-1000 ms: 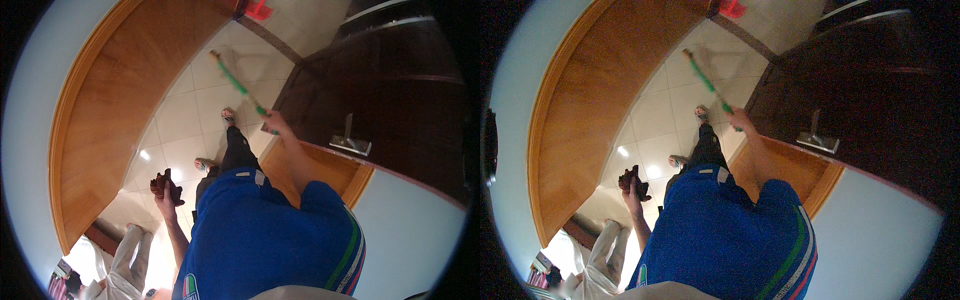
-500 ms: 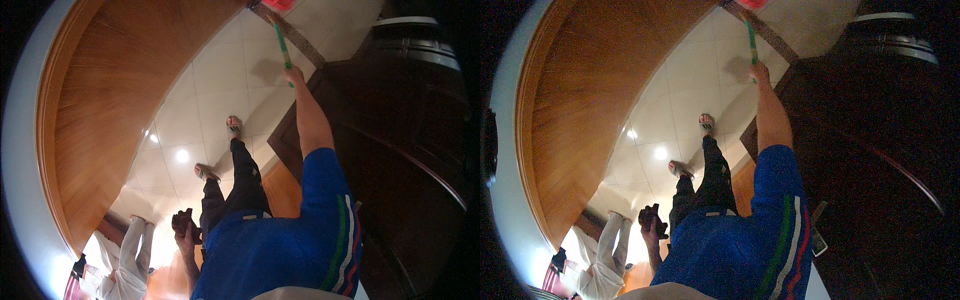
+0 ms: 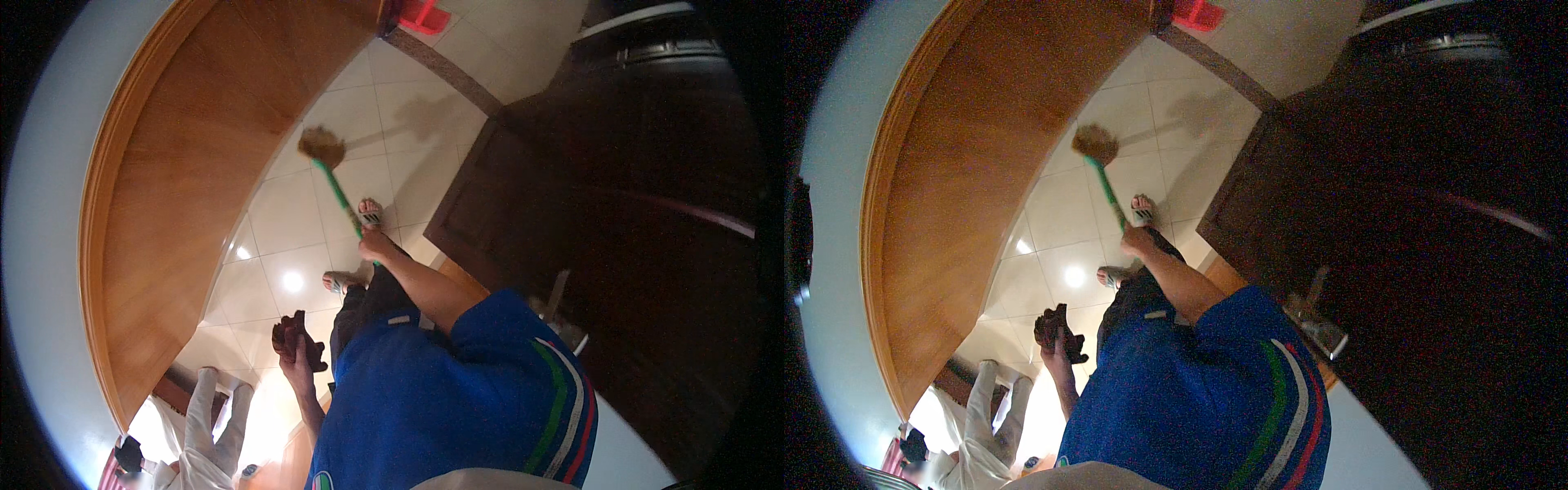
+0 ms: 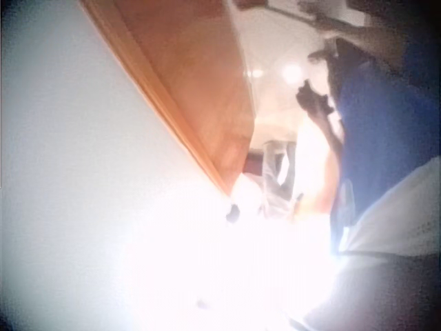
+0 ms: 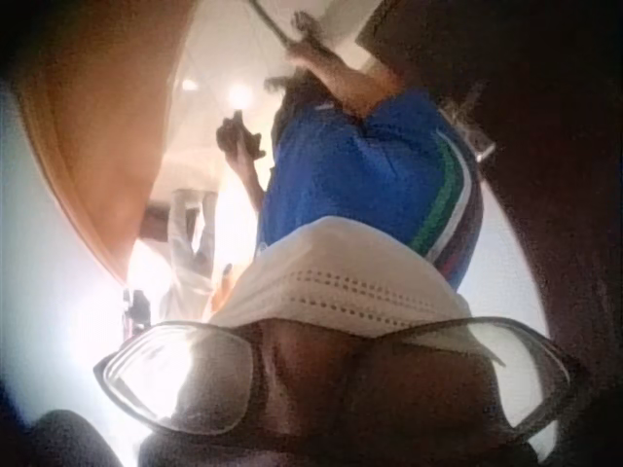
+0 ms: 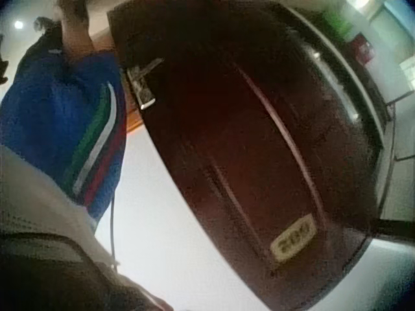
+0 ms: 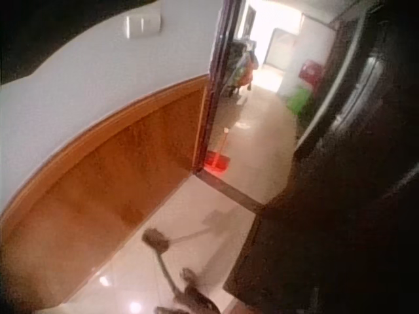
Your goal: The person sweeps the tiled floor of a bedroom using a broom and dustpan. Another person makes the bed in the background. The person sweeps debris into a pile and then uses a dustpan to collect it.
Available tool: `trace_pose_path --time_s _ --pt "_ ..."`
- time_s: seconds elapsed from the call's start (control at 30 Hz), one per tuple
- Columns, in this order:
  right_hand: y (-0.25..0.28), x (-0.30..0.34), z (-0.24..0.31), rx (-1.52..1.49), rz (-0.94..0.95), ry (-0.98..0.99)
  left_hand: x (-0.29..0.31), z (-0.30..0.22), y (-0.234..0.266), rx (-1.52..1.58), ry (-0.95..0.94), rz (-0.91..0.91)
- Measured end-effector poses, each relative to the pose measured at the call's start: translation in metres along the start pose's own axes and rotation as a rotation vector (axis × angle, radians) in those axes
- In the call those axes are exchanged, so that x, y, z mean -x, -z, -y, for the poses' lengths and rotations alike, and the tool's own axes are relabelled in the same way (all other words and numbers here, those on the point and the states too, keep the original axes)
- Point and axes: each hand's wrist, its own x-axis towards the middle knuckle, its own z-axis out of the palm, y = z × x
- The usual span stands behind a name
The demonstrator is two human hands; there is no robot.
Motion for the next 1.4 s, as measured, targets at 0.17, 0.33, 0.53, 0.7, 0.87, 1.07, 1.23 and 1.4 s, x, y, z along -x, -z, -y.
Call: trace_pose_path --time_s 0.17,0.33,0.53,0.7,0.87,1.07,1.23,1.4 --pt "-0.088 0.037 0.017 -0.132 0.041 -0.005 -0.015 0.056 0.025 -0.028 -0.098 0.072" --pt "-0.063 0.092 -0.012 -0.552 0.126 0.008 -0.010 0.078 0.037 0.025 -0.122 0.100" --pt "0.008 0.131 -0.122 -0.632 -0.276 0.022 -0.005 0.070 0.036 -0.127 0.000 0.051" --pt "0.122 0.108 -0.159 -0.774 -0.575 -0.226 -0.005 0.036 0.019 -0.089 0.080 -0.027" --pt "0.251 0.029 -0.171 -0.794 -0.611 -0.512 -0.023 0.033 0.020 -0.119 0.052 -0.061" --pt "0.289 -0.082 -0.190 -0.867 -0.369 -0.678 -0.029 -0.007 0.017 -0.110 0.202 -0.032" --pt "0.187 -0.118 -0.149 -0.196 -0.292 -0.436 -0.054 0.004 0.019 -0.127 0.106 -0.040" --pt "0.046 -0.027 -0.080 -0.004 -0.279 -0.152 -0.030 0.020 0.015 -0.110 -0.019 -0.078"
